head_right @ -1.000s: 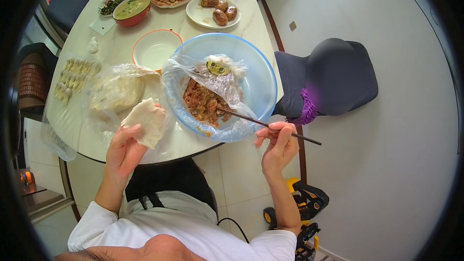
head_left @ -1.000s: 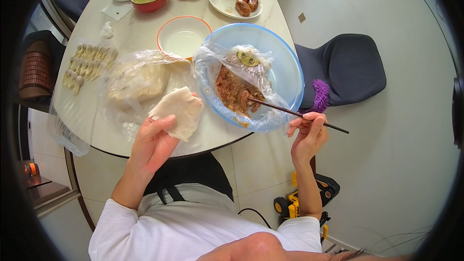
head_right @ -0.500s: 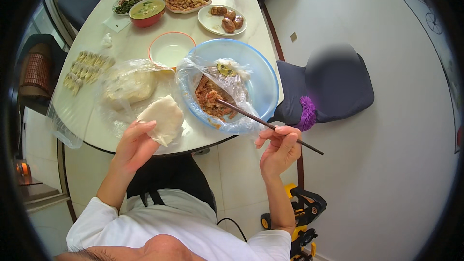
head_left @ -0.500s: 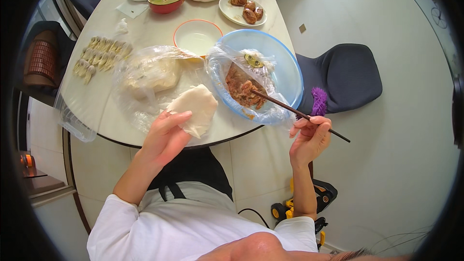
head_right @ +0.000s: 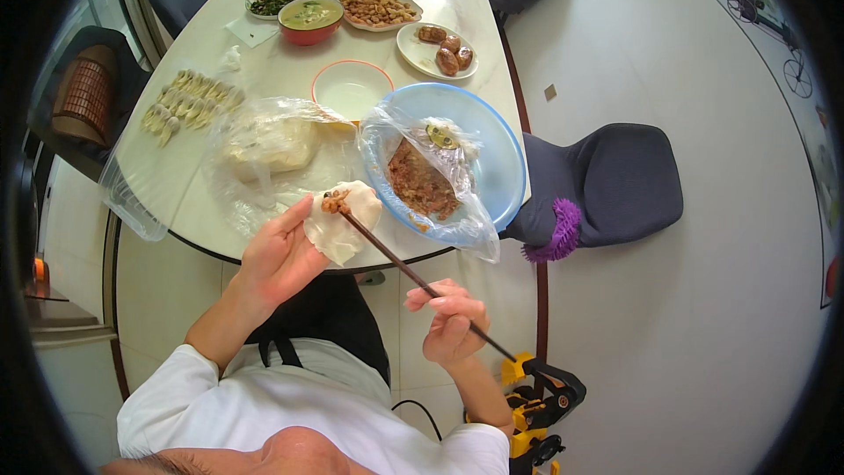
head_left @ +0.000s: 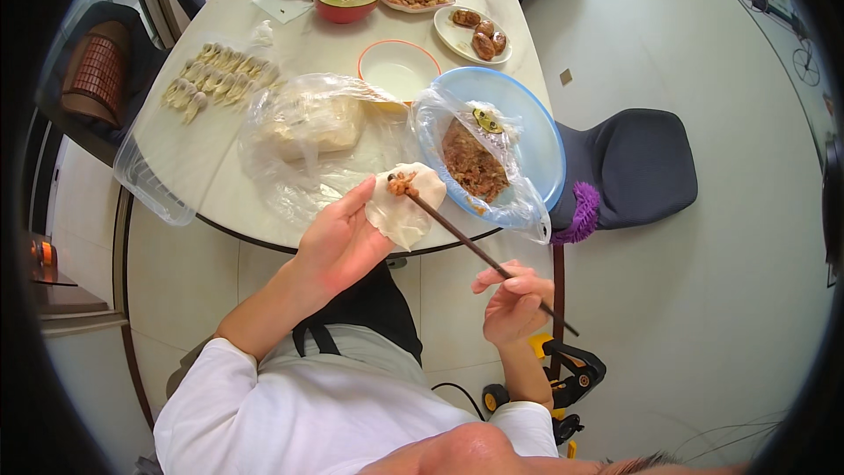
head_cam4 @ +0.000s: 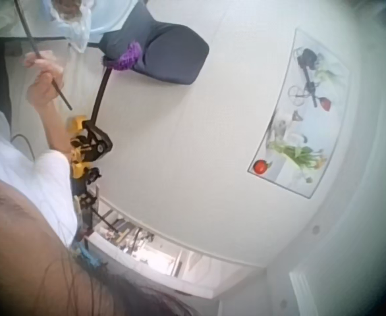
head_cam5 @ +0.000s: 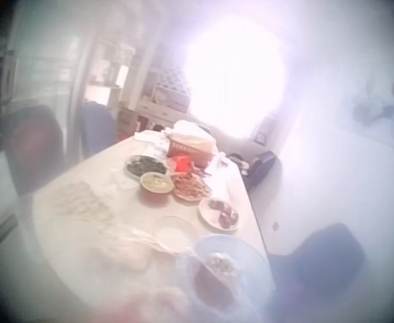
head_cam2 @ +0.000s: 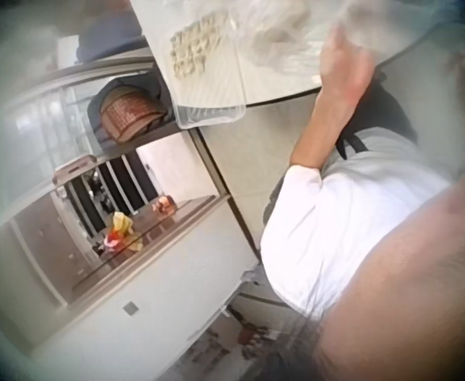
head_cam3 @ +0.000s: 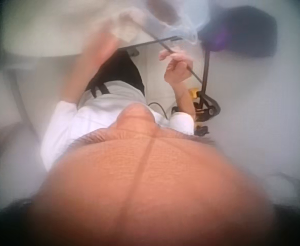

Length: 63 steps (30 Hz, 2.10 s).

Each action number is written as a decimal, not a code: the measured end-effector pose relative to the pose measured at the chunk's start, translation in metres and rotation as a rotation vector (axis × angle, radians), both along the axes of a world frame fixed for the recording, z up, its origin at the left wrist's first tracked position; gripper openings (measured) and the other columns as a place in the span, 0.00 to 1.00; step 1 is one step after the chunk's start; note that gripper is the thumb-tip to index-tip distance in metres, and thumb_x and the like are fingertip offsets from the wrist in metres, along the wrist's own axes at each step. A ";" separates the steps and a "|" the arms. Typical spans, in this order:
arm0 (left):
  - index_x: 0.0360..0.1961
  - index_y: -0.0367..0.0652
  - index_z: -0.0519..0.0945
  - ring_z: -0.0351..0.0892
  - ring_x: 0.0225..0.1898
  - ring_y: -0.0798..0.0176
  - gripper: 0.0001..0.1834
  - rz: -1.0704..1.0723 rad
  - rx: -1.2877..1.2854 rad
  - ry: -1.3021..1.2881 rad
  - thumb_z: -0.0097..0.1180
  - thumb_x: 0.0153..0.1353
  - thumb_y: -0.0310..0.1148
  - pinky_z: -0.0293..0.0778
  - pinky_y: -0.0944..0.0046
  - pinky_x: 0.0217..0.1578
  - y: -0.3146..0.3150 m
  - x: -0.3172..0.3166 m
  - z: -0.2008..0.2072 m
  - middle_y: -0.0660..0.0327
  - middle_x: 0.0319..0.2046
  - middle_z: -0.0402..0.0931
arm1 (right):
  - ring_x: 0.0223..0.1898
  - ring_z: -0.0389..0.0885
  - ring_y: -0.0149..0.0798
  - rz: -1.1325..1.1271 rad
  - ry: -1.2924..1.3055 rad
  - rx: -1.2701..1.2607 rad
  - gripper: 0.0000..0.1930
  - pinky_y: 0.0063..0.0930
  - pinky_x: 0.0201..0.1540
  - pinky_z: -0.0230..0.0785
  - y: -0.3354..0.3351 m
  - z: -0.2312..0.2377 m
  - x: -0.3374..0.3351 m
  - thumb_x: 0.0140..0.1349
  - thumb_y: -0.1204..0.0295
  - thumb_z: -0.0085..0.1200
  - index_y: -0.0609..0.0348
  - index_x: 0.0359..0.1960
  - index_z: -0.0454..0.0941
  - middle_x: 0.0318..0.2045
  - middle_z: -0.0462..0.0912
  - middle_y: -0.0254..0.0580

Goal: The person prepares dumplings by placing meat filling onto dough skins with chopsticks, folding the dough closed, and placing the finished dumplings onto a plastic tray. They repeat the process for several dumplings.

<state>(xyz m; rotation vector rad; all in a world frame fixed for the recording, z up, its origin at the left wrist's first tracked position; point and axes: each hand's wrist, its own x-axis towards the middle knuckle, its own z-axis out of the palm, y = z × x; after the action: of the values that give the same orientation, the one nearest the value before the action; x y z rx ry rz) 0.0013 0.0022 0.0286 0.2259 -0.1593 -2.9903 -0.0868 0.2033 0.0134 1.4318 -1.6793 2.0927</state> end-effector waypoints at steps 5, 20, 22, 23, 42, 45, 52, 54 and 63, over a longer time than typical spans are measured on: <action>0.62 0.29 0.56 0.59 0.65 0.53 0.26 0.021 0.024 -0.057 0.25 0.73 0.39 0.53 0.52 0.66 0.000 0.001 0.004 0.48 0.62 0.59 | 0.23 0.80 0.41 0.001 0.129 0.043 0.15 0.32 0.26 0.72 0.008 -0.012 0.006 0.72 0.62 0.34 0.62 0.38 0.66 0.28 0.81 0.53; 0.64 0.29 0.53 0.57 0.66 0.53 0.26 0.058 0.081 -0.019 0.25 0.73 0.38 0.52 0.53 0.67 0.000 0.001 -0.003 0.48 0.64 0.56 | 0.20 0.78 0.40 -0.056 0.036 -0.027 0.17 0.29 0.24 0.72 0.019 0.003 0.010 0.72 0.61 0.33 0.64 0.38 0.67 0.26 0.80 0.54; 0.64 0.30 0.54 0.58 0.65 0.53 0.26 0.044 0.068 -0.044 0.25 0.73 0.38 0.54 0.53 0.66 0.001 0.002 -0.003 0.49 0.64 0.57 | 0.21 0.78 0.40 -0.054 0.052 -0.014 0.17 0.29 0.24 0.72 0.015 0.006 0.011 0.72 0.61 0.34 0.64 0.39 0.67 0.27 0.80 0.54; 0.64 0.30 0.54 0.58 0.65 0.53 0.26 0.045 0.067 -0.046 0.25 0.73 0.38 0.54 0.53 0.66 0.001 0.002 -0.003 0.49 0.64 0.57 | 0.22 0.78 0.40 -0.048 0.066 -0.001 0.17 0.29 0.24 0.72 0.014 0.006 0.010 0.72 0.61 0.34 0.64 0.40 0.68 0.27 0.80 0.54; 0.62 0.31 0.57 0.60 0.64 0.54 0.25 0.051 -0.026 -0.066 0.25 0.72 0.38 0.55 0.52 0.65 -0.001 0.005 -0.007 0.49 0.62 0.61 | 0.28 0.79 0.46 0.090 0.805 0.324 0.12 0.35 0.30 0.77 0.026 0.022 0.008 0.55 0.75 0.48 0.68 0.40 0.74 0.37 0.79 0.54; 0.63 0.30 0.56 0.59 0.64 0.53 0.25 0.100 0.009 -0.054 0.25 0.72 0.38 0.54 0.52 0.66 -0.002 0.004 -0.010 0.49 0.62 0.60 | 0.29 0.80 0.46 0.078 0.798 0.357 0.11 0.35 0.30 0.77 0.032 0.034 0.012 0.58 0.73 0.49 0.66 0.40 0.75 0.37 0.79 0.53; 0.62 0.30 0.57 0.58 0.65 0.53 0.25 0.044 -0.022 -0.079 0.25 0.72 0.38 0.53 0.52 0.66 0.001 0.005 -0.003 0.48 0.62 0.59 | 0.32 0.80 0.47 0.021 0.607 0.341 0.10 0.33 0.33 0.77 0.033 0.032 0.014 0.59 0.72 0.50 0.61 0.40 0.76 0.39 0.78 0.51; 0.62 0.30 0.57 0.59 0.65 0.53 0.25 0.033 -0.039 -0.074 0.25 0.72 0.38 0.54 0.52 0.66 0.003 0.007 0.001 0.48 0.62 0.60 | 0.32 0.80 0.46 0.014 0.633 0.336 0.10 0.33 0.34 0.77 0.029 0.030 0.013 0.60 0.70 0.50 0.61 0.40 0.77 0.39 0.78 0.52; 0.63 0.29 0.56 0.59 0.65 0.52 0.26 0.048 -0.016 -0.048 0.25 0.72 0.38 0.55 0.52 0.65 -0.002 0.009 -0.004 0.47 0.63 0.59 | 0.29 0.79 0.44 0.114 0.915 0.447 0.09 0.33 0.29 0.76 0.028 0.039 0.011 0.60 0.69 0.51 0.62 0.31 0.79 0.37 0.78 0.49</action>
<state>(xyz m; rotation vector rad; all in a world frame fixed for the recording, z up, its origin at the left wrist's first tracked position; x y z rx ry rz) 0.0102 0.0005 0.0249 0.2951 -0.1804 -2.9365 -0.0762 0.2312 0.0521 2.1630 -1.6692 0.7993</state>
